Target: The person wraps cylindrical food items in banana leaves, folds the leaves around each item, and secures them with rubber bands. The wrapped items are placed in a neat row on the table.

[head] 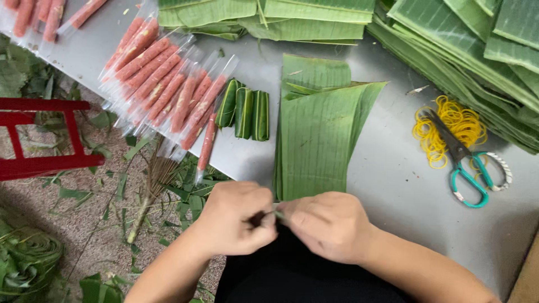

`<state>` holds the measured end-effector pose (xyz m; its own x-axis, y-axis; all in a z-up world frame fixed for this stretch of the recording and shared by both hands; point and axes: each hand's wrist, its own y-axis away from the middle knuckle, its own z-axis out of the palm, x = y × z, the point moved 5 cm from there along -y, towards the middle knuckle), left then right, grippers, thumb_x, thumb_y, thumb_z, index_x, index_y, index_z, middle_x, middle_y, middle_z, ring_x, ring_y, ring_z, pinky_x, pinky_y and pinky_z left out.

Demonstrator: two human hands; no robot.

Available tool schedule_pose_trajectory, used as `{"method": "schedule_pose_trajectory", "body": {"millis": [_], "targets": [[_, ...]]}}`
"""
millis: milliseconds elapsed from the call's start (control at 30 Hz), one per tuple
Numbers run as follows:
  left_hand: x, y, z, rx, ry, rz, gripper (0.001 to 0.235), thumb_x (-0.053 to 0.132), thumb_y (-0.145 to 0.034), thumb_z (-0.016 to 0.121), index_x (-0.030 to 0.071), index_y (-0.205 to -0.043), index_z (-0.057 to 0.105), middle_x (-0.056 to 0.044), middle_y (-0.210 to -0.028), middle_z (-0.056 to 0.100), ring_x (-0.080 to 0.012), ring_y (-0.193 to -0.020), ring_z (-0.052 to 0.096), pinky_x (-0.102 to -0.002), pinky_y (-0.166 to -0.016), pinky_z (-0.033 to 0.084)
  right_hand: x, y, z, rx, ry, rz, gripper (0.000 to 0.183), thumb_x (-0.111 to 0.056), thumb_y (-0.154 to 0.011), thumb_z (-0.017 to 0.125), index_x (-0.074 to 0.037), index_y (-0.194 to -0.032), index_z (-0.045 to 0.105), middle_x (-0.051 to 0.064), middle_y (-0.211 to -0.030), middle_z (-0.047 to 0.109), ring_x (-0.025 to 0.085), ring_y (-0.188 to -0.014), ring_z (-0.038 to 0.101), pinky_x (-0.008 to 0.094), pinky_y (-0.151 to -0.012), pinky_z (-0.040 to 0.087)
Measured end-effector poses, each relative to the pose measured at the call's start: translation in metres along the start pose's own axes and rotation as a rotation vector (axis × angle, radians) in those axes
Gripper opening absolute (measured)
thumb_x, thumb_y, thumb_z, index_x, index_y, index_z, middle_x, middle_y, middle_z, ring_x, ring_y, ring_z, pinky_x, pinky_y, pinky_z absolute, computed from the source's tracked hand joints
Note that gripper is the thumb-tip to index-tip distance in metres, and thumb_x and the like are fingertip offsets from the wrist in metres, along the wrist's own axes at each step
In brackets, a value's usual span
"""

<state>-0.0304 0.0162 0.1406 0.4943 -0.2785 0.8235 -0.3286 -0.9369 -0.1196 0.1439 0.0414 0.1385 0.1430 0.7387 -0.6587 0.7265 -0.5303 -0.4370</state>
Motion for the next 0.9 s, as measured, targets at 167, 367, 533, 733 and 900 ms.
{"method": "schedule_pose_trajectory", "body": {"millis": [167, 367, 533, 733, 900], "targets": [[-0.015, 0.024, 0.0, 0.135, -0.119, -0.287, 0.016, 0.014, -0.073, 0.071, 0.01, -0.068, 0.056, -0.007, -0.063, 0.058, -0.0272, -0.058, 0.062, -0.037, -0.054, 0.05, -0.006, 0.002, 0.007, -0.013, 0.001, -0.251, 0.022, -0.01, -0.085, 0.072, 0.001, -0.104, 0.074, 0.011, -0.103, 0.076, 0.023, -0.092, 0.076, 0.032, -0.069, 0.058], [-0.074, 0.069, -0.048, -0.025, -0.754, -0.877, 0.021, 0.033, -0.081, 0.071, 0.012, -0.082, 0.068, -0.009, -0.078, 0.074, -0.033, -0.072, 0.072, -0.047, -0.063, 0.055, 0.017, 0.022, -0.031, 0.166, -0.191, -0.021, 0.016, -0.002, -0.088, 0.062, -0.007, -0.103, 0.065, 0.012, -0.104, 0.075, 0.03, -0.098, 0.077, 0.038, -0.085, 0.063], [-0.11, 0.097, -0.076, -0.352, -0.985, -1.116, 0.037, 0.047, -0.087, 0.07, 0.017, -0.11, 0.072, -0.012, -0.087, 0.077, -0.0304, -0.08, 0.075, -0.044, -0.067, 0.058, 0.043, 0.019, -0.053, 0.389, 0.256, 0.071, 0.021, 0.004, -0.09, 0.068, -0.001, -0.111, 0.066, 0.013, -0.112, 0.071, 0.032, -0.11, 0.071, 0.043, -0.093, 0.06], [-0.101, 0.055, -0.052, 0.194, -0.943, -0.714, 0.033, 0.045, -0.096, 0.07, 0.017, -0.112, 0.074, -0.009, -0.092, 0.075, -0.032, -0.08, 0.072, -0.044, -0.067, 0.056, 0.056, 0.013, 0.023, -0.054, 0.371, 0.032, 0.029, -0.012, -0.085, 0.068, -0.009, -0.113, 0.074, 0.006, -0.119, 0.073, 0.026, -0.116, 0.068, 0.038, -0.097, 0.056], [-0.102, 0.026, -0.03, 0.253, -0.931, -0.598, 0.045, 0.039, -0.091, 0.072, 0.014, -0.128, 0.071, -0.012, -0.096, 0.074, -0.034, -0.077, 0.07, -0.046, -0.063, 0.054, 0.067, 0.031, 0.024, -0.067, 0.262, 0.085, 0.032, -0.013, -0.084, 0.067, -0.011, -0.115, 0.074, 0.006, -0.123, 0.072, 0.026, -0.12, 0.067, 0.04, -0.102, 0.055]]}}
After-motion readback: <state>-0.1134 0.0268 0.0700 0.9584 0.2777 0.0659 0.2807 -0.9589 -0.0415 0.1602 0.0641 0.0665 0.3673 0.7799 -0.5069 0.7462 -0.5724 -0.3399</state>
